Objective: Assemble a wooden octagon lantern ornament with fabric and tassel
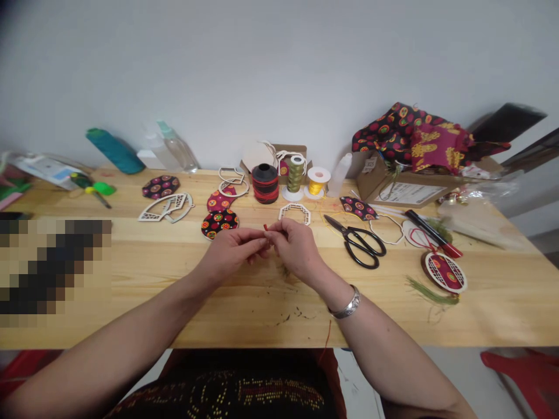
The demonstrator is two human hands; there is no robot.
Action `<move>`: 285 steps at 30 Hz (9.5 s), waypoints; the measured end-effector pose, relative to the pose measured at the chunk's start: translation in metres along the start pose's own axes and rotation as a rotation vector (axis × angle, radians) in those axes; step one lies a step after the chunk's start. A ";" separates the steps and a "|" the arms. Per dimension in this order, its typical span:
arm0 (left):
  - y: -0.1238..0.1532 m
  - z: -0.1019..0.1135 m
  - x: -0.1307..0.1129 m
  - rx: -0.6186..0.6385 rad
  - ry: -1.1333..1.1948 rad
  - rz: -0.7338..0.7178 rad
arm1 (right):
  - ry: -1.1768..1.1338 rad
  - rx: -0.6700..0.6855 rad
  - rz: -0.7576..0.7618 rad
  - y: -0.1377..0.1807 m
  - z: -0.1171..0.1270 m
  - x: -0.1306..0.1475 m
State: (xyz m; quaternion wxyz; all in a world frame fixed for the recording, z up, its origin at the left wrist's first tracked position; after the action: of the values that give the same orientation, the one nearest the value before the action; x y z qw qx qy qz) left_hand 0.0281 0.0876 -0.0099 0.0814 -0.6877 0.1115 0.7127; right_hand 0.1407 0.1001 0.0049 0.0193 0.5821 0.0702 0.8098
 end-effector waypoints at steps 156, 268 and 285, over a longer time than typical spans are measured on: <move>0.009 0.006 -0.011 -0.143 0.112 -0.115 | -0.055 -0.075 0.013 -0.003 0.009 -0.005; -0.001 0.025 0.012 -0.280 0.193 0.040 | 0.355 -0.110 0.162 0.012 0.015 0.027; 0.000 0.013 0.027 -0.236 0.473 0.174 | 1.246 -0.408 0.890 0.076 -0.045 0.065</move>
State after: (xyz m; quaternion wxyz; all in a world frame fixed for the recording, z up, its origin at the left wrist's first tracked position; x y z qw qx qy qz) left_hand 0.0141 0.0903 -0.0361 -0.0892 -0.8277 0.1023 0.5445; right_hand 0.0816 0.0281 0.0624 -0.2427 -0.0200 -0.3212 0.9152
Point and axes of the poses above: each hand's wrist, its own y-axis away from the middle knuckle, its own z-axis out of the back of the hand, x = y × z, the point moved 10 cm from there along -y, towards the middle knuckle, and after that the axes turned 10 degrees about -z, right-handed, at the moved point
